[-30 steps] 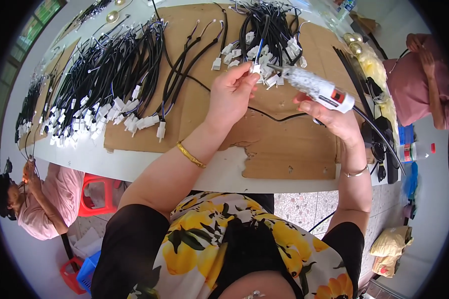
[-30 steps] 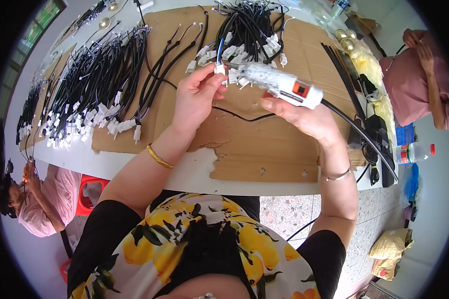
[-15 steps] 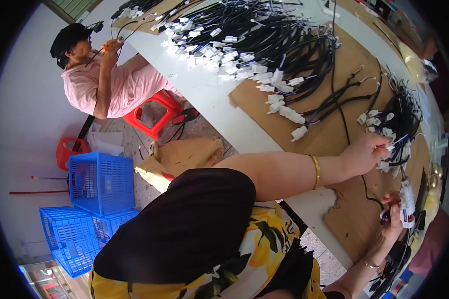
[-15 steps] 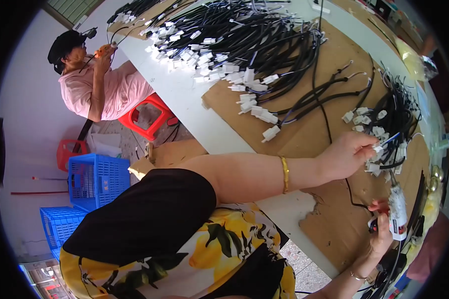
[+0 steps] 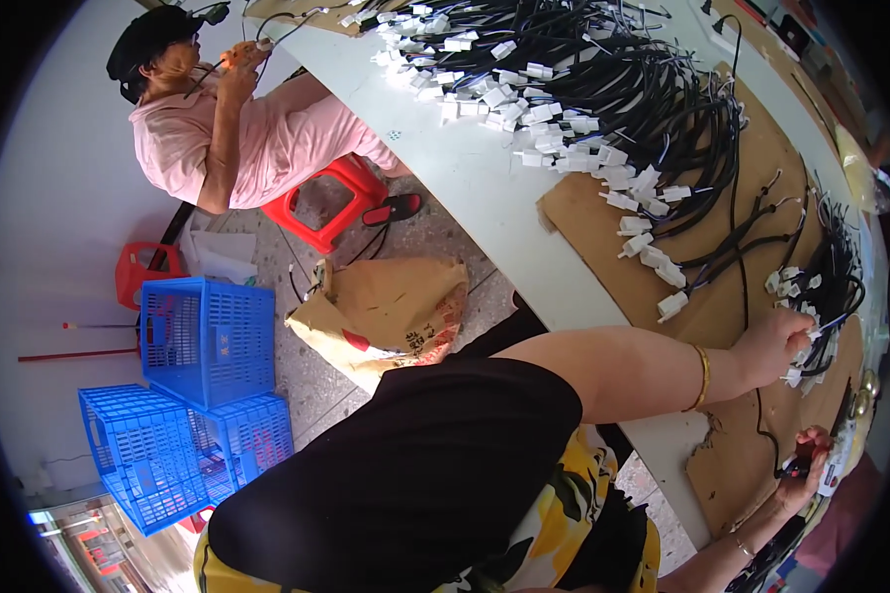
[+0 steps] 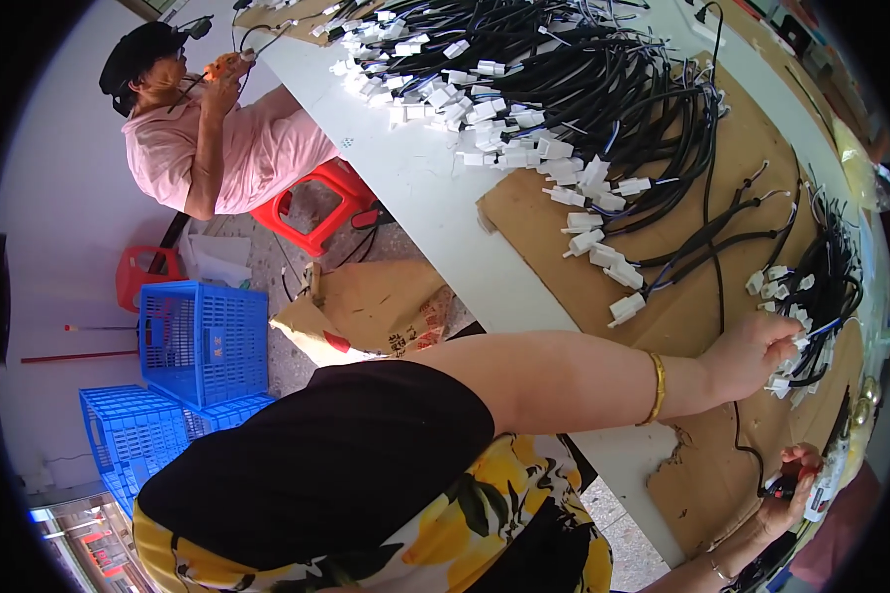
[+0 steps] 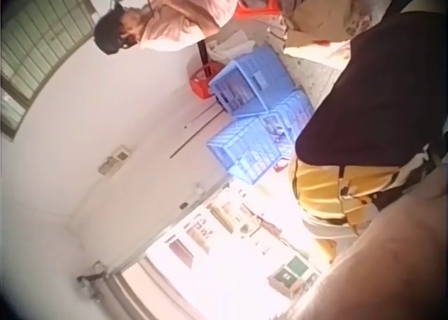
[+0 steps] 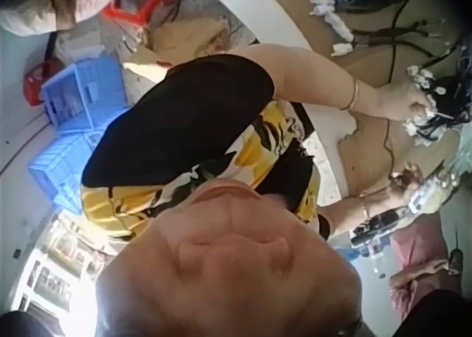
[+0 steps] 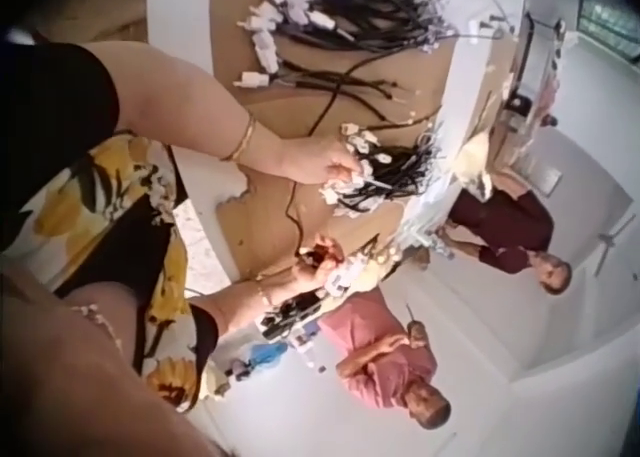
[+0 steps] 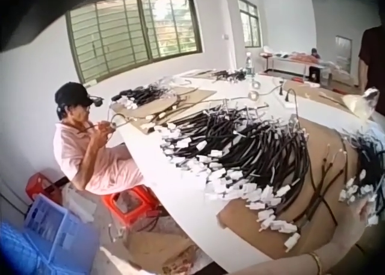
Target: Apply hot glue to secure white plastic connectors to the ends of black wires.
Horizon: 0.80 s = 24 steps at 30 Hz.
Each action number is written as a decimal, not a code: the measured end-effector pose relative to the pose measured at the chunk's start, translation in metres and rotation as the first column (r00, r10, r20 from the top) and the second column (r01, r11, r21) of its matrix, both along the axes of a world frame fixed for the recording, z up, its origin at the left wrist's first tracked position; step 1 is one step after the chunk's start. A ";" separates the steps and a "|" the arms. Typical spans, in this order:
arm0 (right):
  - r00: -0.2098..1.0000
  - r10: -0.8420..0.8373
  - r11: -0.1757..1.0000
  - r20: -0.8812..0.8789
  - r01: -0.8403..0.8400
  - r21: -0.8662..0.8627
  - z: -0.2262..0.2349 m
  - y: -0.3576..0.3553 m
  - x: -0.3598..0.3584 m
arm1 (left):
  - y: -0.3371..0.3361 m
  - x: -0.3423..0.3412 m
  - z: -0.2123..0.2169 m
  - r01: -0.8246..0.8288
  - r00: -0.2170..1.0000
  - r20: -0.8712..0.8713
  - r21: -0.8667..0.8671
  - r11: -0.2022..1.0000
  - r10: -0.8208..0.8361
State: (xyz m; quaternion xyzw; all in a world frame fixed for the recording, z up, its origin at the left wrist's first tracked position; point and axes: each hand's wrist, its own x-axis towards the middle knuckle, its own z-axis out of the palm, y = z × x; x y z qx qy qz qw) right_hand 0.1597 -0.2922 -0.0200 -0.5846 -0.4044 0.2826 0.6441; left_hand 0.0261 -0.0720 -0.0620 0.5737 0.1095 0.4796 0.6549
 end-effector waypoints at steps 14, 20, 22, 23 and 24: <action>0.979 -0.201 0.974 -0.032 0.203 0.096 -0.004 -0.019 -0.001 | -0.002 0.004 0.002 0.041 0.999 0.032 -0.122 0.992 -0.037; 0.899 -0.433 0.891 -0.061 0.438 0.124 -0.006 -0.019 -0.010 | -0.002 -0.004 0.007 0.071 0.996 0.058 -0.088 0.994 -0.066; 0.862 -0.497 0.858 -0.104 0.506 0.092 -0.006 -0.016 -0.013 | -0.002 -0.004 0.006 0.106 0.994 0.029 -0.085 0.991 -0.104; 0.862 -0.498 0.857 -0.093 0.506 0.096 -0.005 -0.016 -0.015 | -0.002 -0.005 0.006 0.108 0.994 0.040 -0.085 0.990 -0.105; 0.854 -0.514 0.851 -0.076 0.519 0.082 -0.004 -0.016 -0.016 | -0.004 -0.007 0.007 0.100 0.995 0.032 -0.072 0.992 -0.098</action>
